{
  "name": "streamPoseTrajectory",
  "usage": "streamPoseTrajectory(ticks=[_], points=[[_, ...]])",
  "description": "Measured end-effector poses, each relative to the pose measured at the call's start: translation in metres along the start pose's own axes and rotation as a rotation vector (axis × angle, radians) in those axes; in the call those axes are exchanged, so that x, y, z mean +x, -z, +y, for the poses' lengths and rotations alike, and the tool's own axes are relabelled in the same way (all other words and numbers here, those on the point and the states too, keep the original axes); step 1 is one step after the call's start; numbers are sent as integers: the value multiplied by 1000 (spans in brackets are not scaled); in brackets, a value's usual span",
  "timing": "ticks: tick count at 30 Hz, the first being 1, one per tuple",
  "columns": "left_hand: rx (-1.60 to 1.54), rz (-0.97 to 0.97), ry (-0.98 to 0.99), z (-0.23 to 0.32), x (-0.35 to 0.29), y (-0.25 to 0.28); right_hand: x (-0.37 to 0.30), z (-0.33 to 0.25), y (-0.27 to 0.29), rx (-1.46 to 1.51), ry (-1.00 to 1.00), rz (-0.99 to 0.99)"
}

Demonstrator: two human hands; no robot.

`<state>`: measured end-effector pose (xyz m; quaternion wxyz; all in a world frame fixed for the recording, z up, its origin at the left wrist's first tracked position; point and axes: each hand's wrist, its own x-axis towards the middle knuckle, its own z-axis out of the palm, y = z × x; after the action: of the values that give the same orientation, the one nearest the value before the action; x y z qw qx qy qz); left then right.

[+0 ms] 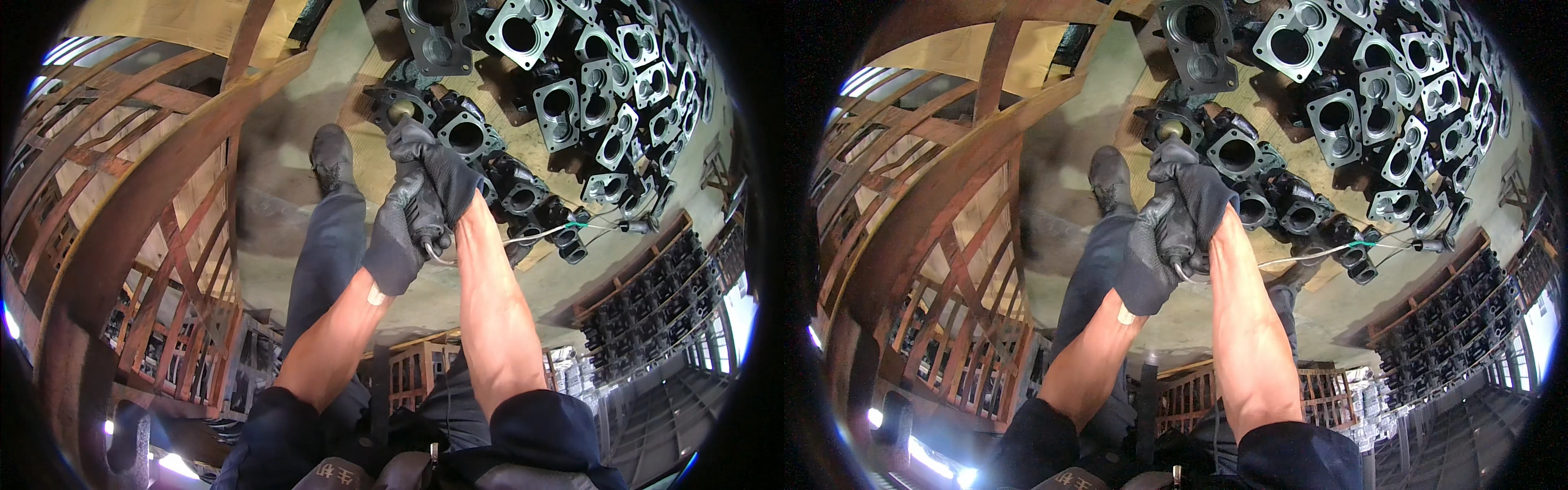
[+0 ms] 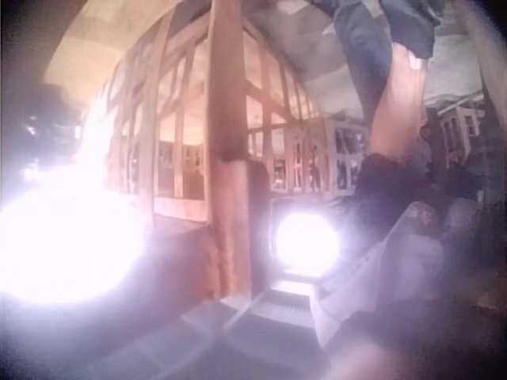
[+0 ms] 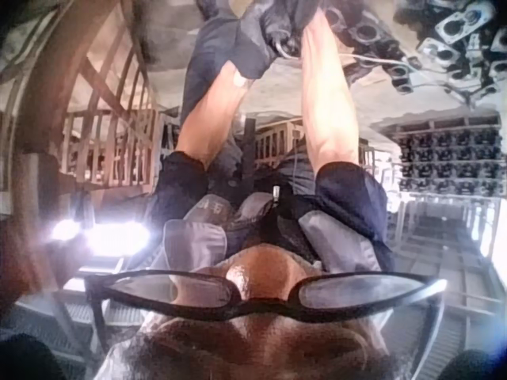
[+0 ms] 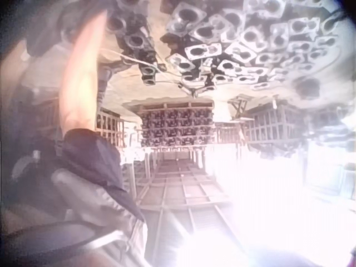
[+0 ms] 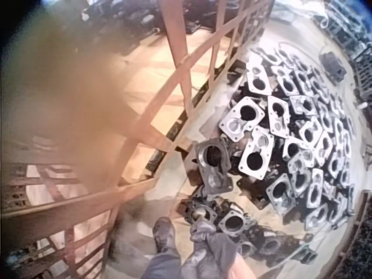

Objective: The person uses a handheld angle grinder to smooth the inner surfaces of multiple metal engine parts laid out on the floor. They handle each part individually, repositioning them as needed to access different areas while seated on the floor.

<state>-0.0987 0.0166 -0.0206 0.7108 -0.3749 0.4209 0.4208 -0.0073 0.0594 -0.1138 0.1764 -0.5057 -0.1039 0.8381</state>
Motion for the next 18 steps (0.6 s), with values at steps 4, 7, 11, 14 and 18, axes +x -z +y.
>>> streamPoseTrajectory(ticks=[4,7,11,14,18], points=[[4,21,46,-4,-16,3,-25,0,-6,186,-103,100],[-3,37,48,-5,-24,7,-38,-12,-21,-35,-206,246],[3,55,50,-6,-31,5,-46,-17,-29,18,-152,278],[18,106,52,-6,-38,-1,-51,-25,-32,27,-274,282],[53,128,14,-9,-37,1,-51,-21,-34,65,-195,291]])
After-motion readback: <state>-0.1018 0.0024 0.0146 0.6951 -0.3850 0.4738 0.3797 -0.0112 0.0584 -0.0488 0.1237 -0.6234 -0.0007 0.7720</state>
